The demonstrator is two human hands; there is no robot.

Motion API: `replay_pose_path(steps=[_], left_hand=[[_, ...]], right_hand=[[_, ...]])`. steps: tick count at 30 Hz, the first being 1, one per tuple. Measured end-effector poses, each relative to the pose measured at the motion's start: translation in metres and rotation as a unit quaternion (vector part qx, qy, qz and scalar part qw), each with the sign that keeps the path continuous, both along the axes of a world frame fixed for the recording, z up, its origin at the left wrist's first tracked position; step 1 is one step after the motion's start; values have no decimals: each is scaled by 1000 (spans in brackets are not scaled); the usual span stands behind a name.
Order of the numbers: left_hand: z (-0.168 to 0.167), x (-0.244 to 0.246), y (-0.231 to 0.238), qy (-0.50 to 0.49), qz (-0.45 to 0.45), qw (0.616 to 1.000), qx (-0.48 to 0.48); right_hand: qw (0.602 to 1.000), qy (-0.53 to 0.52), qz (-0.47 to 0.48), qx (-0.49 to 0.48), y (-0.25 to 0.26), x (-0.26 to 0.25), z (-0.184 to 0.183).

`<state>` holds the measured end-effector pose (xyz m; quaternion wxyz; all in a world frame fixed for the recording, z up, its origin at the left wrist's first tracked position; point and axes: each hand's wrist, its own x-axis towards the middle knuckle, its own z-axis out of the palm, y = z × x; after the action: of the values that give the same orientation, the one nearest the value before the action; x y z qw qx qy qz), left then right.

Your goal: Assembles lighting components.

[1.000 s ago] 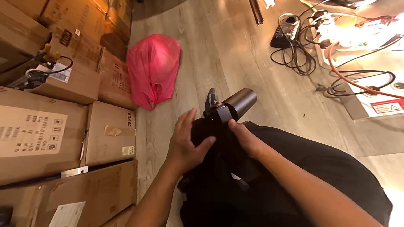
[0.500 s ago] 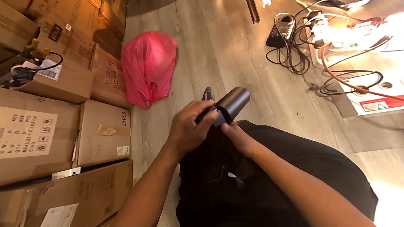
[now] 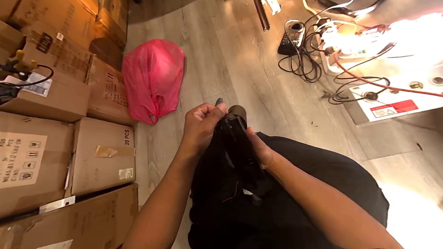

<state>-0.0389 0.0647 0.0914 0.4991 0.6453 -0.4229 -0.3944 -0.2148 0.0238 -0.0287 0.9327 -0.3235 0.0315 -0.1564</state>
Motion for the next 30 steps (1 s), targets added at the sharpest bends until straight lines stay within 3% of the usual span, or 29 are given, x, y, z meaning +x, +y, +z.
replay_pose_path(steps=[17,22,24,27,29,30], left_hand=[[-2,-13,-3,-24,-18,999,-33],[-3,-6,2,-21,-22,998,-59],[-10,-2,23,-68,-42,995,-52],[-28,1,80,-245,-110,960,81],[-47,-9,119,-338,-211,894,205],[-59,-17,136,-397,-256,857,207]], right_hand=[[993,-60,65,72,2,-2,-1],[999,-8,15,41,1,-3,12],[999,7,-33,30,-4,-5,16],[996,3,-86,25,-20,-8,17],[994,-16,-103,26,-28,-9,18],[993,-29,-106,32,-31,-8,18]])
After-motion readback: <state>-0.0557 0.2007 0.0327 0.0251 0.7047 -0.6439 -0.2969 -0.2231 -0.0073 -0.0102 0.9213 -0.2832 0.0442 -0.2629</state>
